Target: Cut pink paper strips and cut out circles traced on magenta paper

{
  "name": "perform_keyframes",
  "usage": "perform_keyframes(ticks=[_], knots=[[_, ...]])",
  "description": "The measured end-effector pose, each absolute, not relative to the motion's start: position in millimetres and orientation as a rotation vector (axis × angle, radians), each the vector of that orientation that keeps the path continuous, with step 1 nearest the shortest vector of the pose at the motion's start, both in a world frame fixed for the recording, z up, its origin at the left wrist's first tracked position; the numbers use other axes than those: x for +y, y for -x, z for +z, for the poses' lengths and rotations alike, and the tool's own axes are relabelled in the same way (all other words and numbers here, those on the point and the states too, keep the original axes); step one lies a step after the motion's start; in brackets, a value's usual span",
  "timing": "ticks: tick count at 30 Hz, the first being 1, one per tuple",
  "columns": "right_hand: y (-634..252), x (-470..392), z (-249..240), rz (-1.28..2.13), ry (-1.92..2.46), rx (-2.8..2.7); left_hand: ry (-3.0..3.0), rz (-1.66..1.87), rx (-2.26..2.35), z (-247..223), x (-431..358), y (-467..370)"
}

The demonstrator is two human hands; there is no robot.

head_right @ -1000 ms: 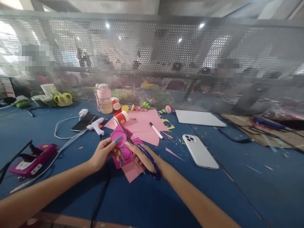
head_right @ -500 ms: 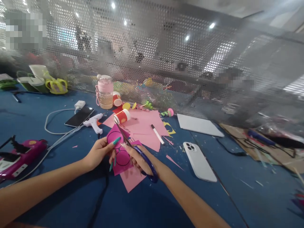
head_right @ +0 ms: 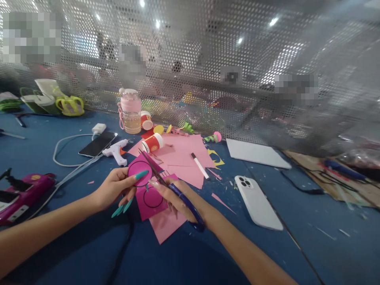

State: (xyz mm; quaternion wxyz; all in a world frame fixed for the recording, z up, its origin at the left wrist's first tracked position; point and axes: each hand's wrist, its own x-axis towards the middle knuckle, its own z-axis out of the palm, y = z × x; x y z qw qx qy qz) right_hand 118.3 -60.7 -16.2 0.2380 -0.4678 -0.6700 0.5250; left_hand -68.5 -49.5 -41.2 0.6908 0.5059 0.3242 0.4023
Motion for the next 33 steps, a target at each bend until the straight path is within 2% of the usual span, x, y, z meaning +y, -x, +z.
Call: perform_keyframes(ticks=[9, 13, 20, 33], knots=[[-119, -64, -13, 1.418, 1.287, -1.855, -1.136, 0.901, 0.682, -42, -49, 69], [-120, -63, -9, 1.525, 1.325, -1.807, -1.142, 0.889, 0.685, -43, -48, 71], [-123, -53, -23, 1.549, 1.294, -1.867, -1.145, 0.895, 0.671, -42, -49, 70], [-128, -55, -27, 1.449, 1.238, -1.928, -1.182, 0.869, 0.655, -45, -51, 70]])
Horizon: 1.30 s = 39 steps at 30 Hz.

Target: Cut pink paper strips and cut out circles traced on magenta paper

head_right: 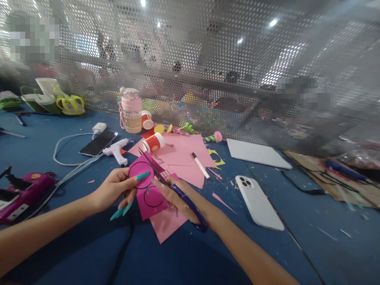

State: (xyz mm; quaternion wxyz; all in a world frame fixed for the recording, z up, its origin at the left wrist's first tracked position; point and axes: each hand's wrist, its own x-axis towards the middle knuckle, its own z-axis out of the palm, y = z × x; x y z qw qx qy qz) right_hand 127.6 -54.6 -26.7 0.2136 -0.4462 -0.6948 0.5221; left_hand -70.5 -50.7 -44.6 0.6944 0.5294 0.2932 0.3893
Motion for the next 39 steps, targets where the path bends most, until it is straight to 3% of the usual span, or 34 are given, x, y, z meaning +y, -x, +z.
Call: perform_keyframes(ticks=[12, 19, 39], knots=[[-125, -61, -13, 1.550, 1.259, -1.880, -1.175, 0.847, 0.672, -40, -52, 70], [-125, -56, -26, 1.392, 1.304, -1.956, -1.158, 0.837, 0.706, -37, -53, 69], [-126, -61, -14, 1.382, 1.312, -2.043, -1.141, 0.825, 0.732, -41, -50, 73]])
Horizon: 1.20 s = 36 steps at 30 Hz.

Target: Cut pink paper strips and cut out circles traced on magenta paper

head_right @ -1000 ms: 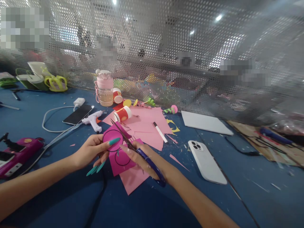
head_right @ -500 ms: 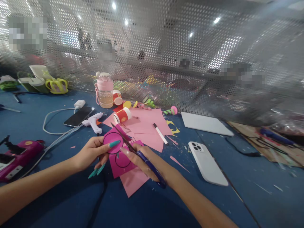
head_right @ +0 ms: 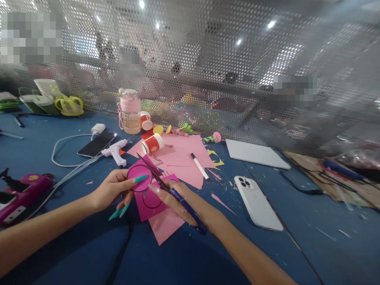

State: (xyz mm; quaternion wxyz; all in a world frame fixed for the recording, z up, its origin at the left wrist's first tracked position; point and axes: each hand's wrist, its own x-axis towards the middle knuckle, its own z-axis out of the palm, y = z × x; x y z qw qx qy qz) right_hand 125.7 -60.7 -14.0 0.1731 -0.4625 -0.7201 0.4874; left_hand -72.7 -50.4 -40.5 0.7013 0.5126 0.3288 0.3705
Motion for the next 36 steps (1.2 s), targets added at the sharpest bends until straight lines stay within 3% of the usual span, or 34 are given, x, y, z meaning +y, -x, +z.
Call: perform_keyframes(ticks=[21, 36], knots=[[-119, -63, -22, 1.503, 1.331, -1.817, -0.870, 0.944, 0.730, -44, -55, 63], [-117, -65, -25, 1.347, 1.358, -1.917, -0.881, 0.990, 0.748, -43, -52, 61]])
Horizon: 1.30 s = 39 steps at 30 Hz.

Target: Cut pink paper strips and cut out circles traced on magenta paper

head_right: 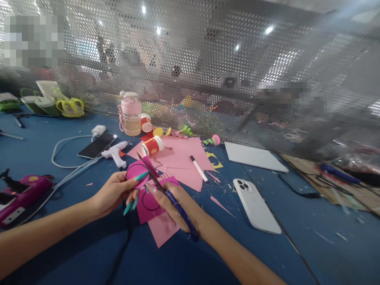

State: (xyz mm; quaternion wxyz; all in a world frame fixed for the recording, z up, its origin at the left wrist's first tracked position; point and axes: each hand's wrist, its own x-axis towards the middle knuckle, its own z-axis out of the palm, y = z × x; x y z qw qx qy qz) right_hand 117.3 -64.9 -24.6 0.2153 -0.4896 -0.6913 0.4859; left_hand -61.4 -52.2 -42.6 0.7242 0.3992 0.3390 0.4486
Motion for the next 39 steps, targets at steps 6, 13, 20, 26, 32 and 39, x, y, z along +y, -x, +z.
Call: perform_keyframes(ticks=[6, 13, 20, 26, 32, 39], knots=[[-119.3, -65.9, -23.2, 1.379, 1.299, -1.919, -0.947, 0.935, 0.762, -42.6, -53.2, 63.1], [-119.6, -63.9, -20.9, 1.327, 1.270, -1.979, -0.943, 0.931, 0.765, -42.2, -54.0, 63.9], [-117.4, -64.8, -17.4, 1.266, 1.244, -2.019, -0.918, 0.931, 0.762, -42.5, -54.1, 64.3], [-117.0, -66.1, -18.8, 1.257, 1.264, -2.019, -0.916, 0.941, 0.743, -43.0, -54.1, 65.2], [-118.1, -67.5, -17.6, 1.241, 1.294, -2.003, -0.926, 0.935, 0.737, -43.8, -53.6, 64.9], [-120.5, -66.4, -19.6, 1.261, 1.288, -2.025, -0.922, 0.918, 0.687, -40.6, -51.2, 66.1]])
